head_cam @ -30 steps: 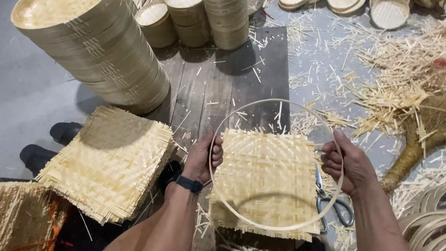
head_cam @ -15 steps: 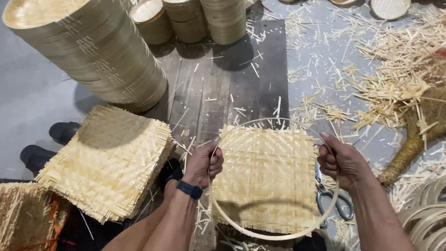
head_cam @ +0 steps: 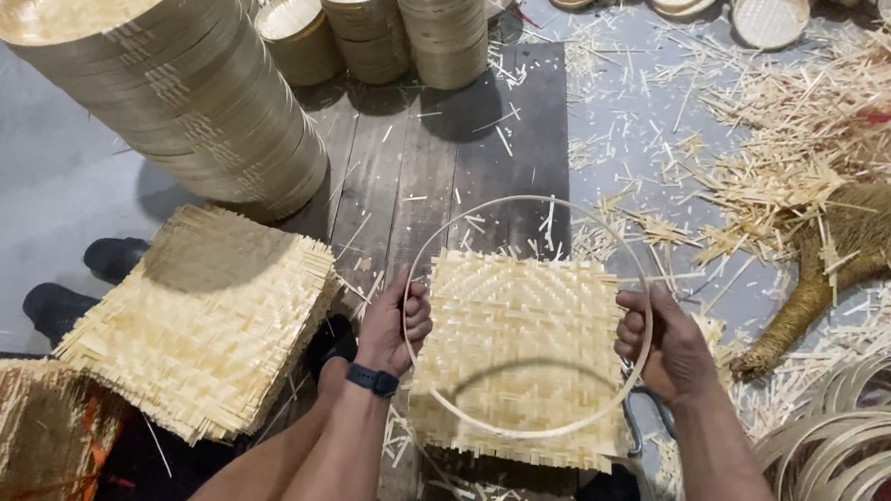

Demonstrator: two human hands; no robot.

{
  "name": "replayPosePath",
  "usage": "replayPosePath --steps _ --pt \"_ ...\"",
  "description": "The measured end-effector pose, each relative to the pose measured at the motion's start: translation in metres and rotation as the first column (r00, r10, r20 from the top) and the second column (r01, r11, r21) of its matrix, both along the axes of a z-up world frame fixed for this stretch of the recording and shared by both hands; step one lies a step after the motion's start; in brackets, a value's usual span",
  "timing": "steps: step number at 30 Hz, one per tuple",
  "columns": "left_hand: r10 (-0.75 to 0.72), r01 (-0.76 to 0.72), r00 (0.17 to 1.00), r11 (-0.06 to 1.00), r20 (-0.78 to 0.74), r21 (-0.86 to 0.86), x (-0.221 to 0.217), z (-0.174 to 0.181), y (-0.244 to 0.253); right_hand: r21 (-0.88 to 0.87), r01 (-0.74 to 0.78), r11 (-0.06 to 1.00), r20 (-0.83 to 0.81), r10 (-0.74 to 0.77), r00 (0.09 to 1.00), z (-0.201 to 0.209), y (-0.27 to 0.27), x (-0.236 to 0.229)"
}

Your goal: The person is assembling bamboo basket lids by fitting a circular rim onto a woven bamboo sheet and trimming the excess edges with scissors.

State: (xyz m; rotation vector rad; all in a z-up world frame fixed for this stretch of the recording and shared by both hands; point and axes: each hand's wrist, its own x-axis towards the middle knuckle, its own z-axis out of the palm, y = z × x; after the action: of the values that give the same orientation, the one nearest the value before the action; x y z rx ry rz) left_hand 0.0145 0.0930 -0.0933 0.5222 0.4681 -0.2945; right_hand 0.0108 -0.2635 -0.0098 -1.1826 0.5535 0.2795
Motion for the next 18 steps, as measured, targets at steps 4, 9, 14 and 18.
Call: replayPosePath --steps 4,9,14,18 --pt "0.011 -0.011 1.000 1.000 -0.008 0.008 -0.011 -0.015 -0.007 0.242 0.057 0.969 0.131 -0.090 0.987 -0.061 -0.020 0.004" --pt "0.047 -0.043 0.998 0.994 0.033 -0.105 -0.020 -0.068 -0.005 0.235 0.143 0.961 0.015 -0.151 0.988 -0.059 -0.016 0.000" --pt "0.152 -0.152 0.988 0.988 0.004 -0.005 -0.026 -0.035 -0.027 -0.156 0.158 0.975 0.094 -0.144 0.985 -0.053 0.001 -0.010" --pt "0.254 -0.228 0.964 0.943 -0.084 0.242 -0.036 -0.056 -0.038 -0.456 0.093 0.885 0.101 -0.052 0.994 -0.104 -0.007 -0.016"
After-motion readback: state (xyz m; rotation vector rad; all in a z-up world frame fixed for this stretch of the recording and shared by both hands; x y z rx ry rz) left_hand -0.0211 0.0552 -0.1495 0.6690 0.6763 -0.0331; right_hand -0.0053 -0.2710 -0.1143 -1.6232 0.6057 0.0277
